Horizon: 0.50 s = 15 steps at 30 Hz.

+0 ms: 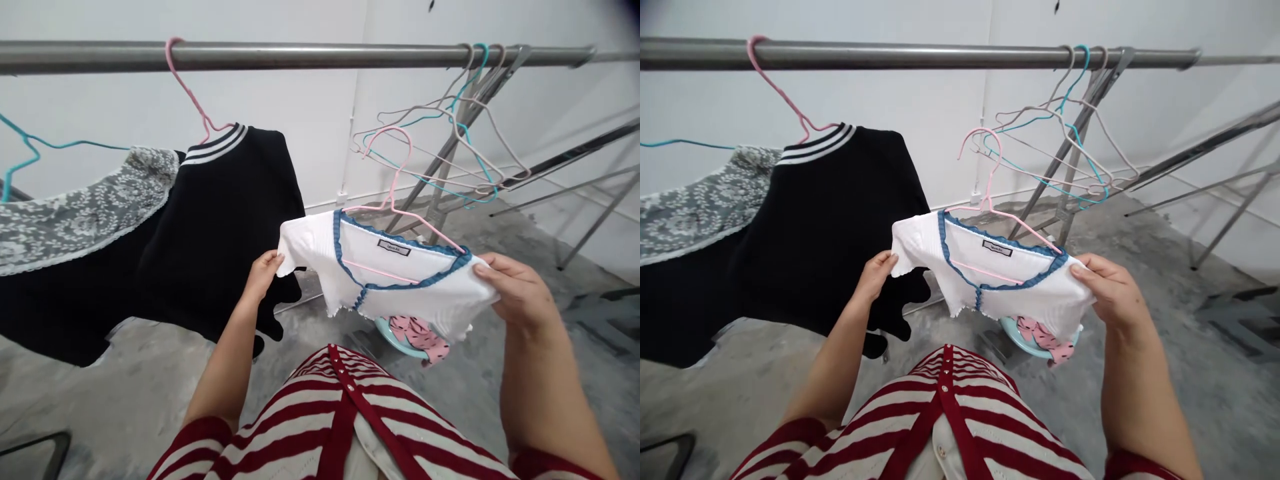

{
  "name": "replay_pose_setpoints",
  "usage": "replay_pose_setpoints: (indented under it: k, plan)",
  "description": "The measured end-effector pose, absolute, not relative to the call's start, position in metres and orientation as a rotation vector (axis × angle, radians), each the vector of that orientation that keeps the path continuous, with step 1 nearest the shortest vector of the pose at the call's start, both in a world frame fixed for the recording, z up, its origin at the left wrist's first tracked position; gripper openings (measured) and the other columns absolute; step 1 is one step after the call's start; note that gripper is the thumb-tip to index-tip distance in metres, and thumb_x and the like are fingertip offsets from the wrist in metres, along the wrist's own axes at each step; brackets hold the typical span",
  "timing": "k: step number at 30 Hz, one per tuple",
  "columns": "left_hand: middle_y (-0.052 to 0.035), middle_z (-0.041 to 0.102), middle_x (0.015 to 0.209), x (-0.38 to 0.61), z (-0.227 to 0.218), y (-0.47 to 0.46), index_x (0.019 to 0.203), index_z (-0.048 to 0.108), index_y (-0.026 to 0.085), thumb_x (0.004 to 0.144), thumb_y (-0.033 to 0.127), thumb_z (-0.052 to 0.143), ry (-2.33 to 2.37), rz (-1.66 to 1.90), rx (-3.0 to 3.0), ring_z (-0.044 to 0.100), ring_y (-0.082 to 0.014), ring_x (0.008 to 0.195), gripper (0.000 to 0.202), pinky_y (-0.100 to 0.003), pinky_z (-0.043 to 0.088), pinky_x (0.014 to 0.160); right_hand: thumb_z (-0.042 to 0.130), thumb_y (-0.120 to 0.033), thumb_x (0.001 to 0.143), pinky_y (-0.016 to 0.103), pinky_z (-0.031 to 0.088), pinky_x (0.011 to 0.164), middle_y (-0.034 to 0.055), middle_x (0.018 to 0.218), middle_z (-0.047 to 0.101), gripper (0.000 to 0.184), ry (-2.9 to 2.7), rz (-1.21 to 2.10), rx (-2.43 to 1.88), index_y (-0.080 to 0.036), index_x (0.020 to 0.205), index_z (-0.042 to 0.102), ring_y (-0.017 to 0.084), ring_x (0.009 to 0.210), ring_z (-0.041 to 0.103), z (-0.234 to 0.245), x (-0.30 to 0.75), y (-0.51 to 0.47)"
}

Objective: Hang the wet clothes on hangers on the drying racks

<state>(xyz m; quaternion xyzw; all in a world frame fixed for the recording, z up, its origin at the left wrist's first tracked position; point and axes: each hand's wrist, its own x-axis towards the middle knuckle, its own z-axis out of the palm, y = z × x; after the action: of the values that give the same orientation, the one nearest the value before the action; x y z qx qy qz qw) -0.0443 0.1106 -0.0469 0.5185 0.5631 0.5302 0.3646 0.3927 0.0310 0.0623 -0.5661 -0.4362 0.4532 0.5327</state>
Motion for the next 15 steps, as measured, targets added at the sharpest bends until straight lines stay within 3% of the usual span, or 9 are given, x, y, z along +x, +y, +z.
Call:
replay_pose_setpoints:
  k: [2, 6, 8, 12, 15]
  plan:
    - [-0.0085, 0.066, 0.099, -0.041, -0.041, 0.110, 0.107, 0.063, 0.015, 0.072, 0.045, 0.066, 1.565, 1.395, 1.426, 0.063, -0.0207, 0.091, 0.046, -0.033, 0.050, 0.080, 0.085, -0.047, 0.048, 0.022, 0.032, 0.044, 0.0024, 0.054, 0.058, 0.036, -1.084, 1.081, -1.346, -0.019, 0.064, 0.069, 0.010, 0.045, 0.047, 0.065, 0.392, 0.031]
    - [-0.0108, 0.052, 0.132, -0.025, -0.007, 0.107, 0.128, 0.051, 0.022, 0.076, 0.040, 0.065, 1.607, 1.454, 2.015, 0.049, -0.0242, 0.123, 0.057, -0.039, 0.040, 0.103, 0.079, -0.049, 0.058, 0.022, 0.034, 0.048, 0.0016, 0.059, 0.059, 0.035, -1.316, 1.045, -1.354, -0.017, 0.068, 0.068, 0.010, 0.050, 0.048, 0.071, 0.386, 0.029]
    - [-0.0087, 0.059, 0.124, -0.010, 0.010, 0.104, 0.124, 0.056, 0.021, 0.080, 0.040, 0.060, 1.411, 1.354, 2.259, 0.055, -0.0215, 0.116, 0.047, -0.035, 0.044, 0.099, 0.075, -0.050, 0.064, 0.023, 0.038, 0.052, 0.0018, 0.063, 0.061, 0.035, -1.471, 0.999, -1.357, -0.016, 0.071, 0.068, 0.011, 0.055, 0.051, 0.074, 0.380, 0.029]
    - [-0.0033, 0.072, 0.091, 0.012, 0.020, 0.102, 0.095, 0.070, 0.018, 0.086, 0.034, 0.053, 1.250, 1.393, 2.257, 0.066, -0.0142, 0.082, 0.025, -0.023, 0.051, 0.077, 0.073, -0.049, 0.066, 0.026, 0.046, 0.068, 0.0043, 0.083, 0.066, 0.037, -1.709, 0.814, -1.325, -0.017, 0.084, 0.068, 0.017, 0.076, 0.059, 0.068, 0.381, 0.034]
    - [-0.0024, 0.072, 0.087, 0.008, 0.015, 0.102, 0.090, 0.070, 0.017, 0.084, 0.032, 0.058, 1.276, 1.552, 2.170, 0.066, -0.0137, 0.077, 0.021, -0.022, 0.051, 0.070, 0.077, -0.048, 0.060, 0.028, 0.048, 0.072, 0.0051, 0.093, 0.066, 0.049, -1.762, 0.778, -1.318, -0.018, 0.097, 0.065, 0.019, 0.084, 0.059, 0.050, 0.399, 0.040]
